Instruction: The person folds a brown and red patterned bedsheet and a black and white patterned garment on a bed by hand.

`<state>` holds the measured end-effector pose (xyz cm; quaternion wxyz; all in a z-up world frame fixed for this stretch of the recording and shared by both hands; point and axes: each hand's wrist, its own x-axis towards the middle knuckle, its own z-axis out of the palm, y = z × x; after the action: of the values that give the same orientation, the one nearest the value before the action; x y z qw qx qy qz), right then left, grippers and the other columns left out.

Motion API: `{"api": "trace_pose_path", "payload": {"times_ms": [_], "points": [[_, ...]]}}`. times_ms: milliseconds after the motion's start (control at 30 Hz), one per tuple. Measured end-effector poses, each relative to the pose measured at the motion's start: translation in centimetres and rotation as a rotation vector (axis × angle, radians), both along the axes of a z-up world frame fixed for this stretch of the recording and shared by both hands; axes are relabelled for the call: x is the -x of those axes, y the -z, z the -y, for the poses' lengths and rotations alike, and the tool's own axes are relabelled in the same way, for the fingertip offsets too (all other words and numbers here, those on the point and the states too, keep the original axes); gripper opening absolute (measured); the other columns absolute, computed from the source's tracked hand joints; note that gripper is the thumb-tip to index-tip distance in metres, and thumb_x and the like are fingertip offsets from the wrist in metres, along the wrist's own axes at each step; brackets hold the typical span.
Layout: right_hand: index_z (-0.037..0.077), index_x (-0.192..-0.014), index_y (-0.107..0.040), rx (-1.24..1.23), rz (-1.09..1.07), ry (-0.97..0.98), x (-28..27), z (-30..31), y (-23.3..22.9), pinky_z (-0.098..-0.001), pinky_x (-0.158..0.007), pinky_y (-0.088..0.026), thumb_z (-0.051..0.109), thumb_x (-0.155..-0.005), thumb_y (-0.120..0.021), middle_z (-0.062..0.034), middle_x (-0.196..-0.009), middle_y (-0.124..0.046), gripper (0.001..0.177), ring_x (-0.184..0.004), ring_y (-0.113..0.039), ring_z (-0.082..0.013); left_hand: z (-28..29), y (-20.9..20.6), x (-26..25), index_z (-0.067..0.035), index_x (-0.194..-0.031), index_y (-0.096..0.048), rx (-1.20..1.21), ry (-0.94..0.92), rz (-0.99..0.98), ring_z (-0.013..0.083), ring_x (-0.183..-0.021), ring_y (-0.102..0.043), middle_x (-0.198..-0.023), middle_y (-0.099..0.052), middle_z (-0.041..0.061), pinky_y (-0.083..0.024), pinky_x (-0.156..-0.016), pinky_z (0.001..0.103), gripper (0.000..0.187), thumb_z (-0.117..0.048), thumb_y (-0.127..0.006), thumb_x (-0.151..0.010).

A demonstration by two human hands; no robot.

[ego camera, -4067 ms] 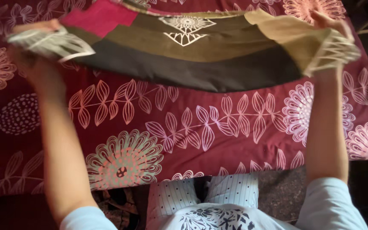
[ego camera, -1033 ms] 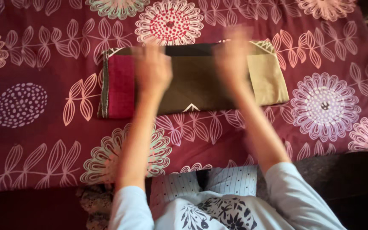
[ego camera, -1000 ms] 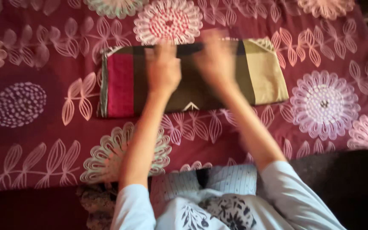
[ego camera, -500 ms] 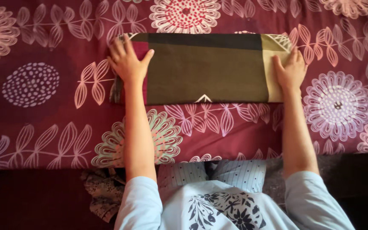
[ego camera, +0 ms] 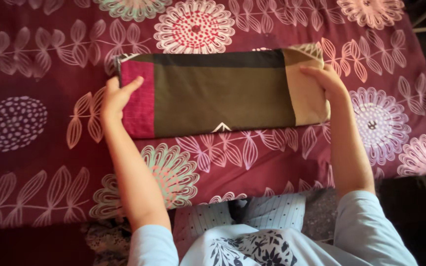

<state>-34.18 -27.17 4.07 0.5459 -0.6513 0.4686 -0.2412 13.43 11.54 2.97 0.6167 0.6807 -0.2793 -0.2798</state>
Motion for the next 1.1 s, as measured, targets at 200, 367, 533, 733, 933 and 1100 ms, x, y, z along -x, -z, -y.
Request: {"api": "trace_pose_path", "payload": {"times_ms": [200, 367, 533, 733, 933, 1100], "points": [[0.008, -0.098, -0.055, 0.293, 0.350, 0.147, 2.9, 3.5, -2.9, -0.0295, -0.081, -0.057, 0.005, -0.098, -0.076, -0.0033, -0.102, -0.062, 0.021, -0.092, -0.063, -0.0138, 0.4, 0.6, -0.9, -0.001, -0.111, -0.064, 0.385, -0.120, 0.237, 0.0088, -0.092, -0.055, -0.103, -0.062, -0.003, -0.046, -0.085, 0.029, 0.017, -0.010, -0.078, -0.108], [0.010, -0.133, -0.053, 0.408, 0.864, 0.004, 7.0, 4.3, -7.6, -0.0266, -0.080, -0.051, -0.005, -0.091, -0.075, -0.0050, -0.109, -0.062, 0.050, -0.088, -0.059, -0.0144, -1.1, -0.6, -0.4, -0.009, -0.128, -0.056, 0.720, -0.245, 0.126, 0.0110, -0.110, -0.062, -0.121, -0.065, 0.000, -0.052, -0.102, 0.028, 0.036, 0.001, -0.074, -0.099], [0.006, -0.113, -0.058, 0.526, 0.517, -0.237, 9.1, -2.2, -6.5, -0.0287, -0.086, -0.053, 0.000, -0.073, -0.078, -0.0073, -0.106, -0.067, 0.045, -0.096, -0.063, -0.0172, -5.4, -4.1, 0.3, -0.004, -0.095, -0.061, 0.145, 0.186, 0.620, 0.0162, -0.109, -0.060, -0.109, -0.069, 0.008, -0.048, -0.098, 0.030, 0.020, 0.003, -0.054, -0.078], [0.000, -0.080, -0.072, 0.697, -0.155, -0.151, 12.0, -2.9, 1.3, -0.0313, -0.072, -0.053, -0.011, -0.079, -0.060, -0.0110, -0.102, -0.076, 0.016, -0.091, -0.069, -0.0234, -6.0, -5.8, 2.1, -0.004, -0.085, -0.076, -0.481, -0.042, 0.668, 0.0223, -0.086, -0.073, -0.086, -0.077, 0.011, -0.053, -0.087, 0.036, 0.030, 0.011, -0.051, -0.077], [0.003, -0.102, -0.076, 1.221, -0.120, 0.081, 1.9, -6.3, -4.6, -0.0329, -0.084, -0.055, -0.010, -0.083, -0.065, -0.0103, -0.105, -0.075, 0.025, -0.096, -0.073, -0.0243, 2.9, -6.5, 10.6, -0.008, -0.112, -0.075, -0.193, -0.019, 0.653, 0.0283, -0.082, -0.073, -0.104, -0.075, 0.018, -0.053, -0.074, 0.037, 0.035, 0.003, -0.059, -0.083], [0.005, -0.143, -0.061, 1.098, -0.109, -0.447, -14.7, -19.5, -1.1, -0.0484, -0.119, -0.040, 0.014, -0.088, -0.064, -0.0159, -0.144, -0.063, 0.056, -0.139, -0.056, -0.0331, 10.9, 2.0, 18.5, -0.004, -0.148, -0.052, -0.085, 0.210, 1.099, 0.0342, -0.139, -0.051, -0.148, -0.056, 0.018, -0.036, -0.117, 0.051, 0.054, -0.019, -0.060, -0.096]]}}
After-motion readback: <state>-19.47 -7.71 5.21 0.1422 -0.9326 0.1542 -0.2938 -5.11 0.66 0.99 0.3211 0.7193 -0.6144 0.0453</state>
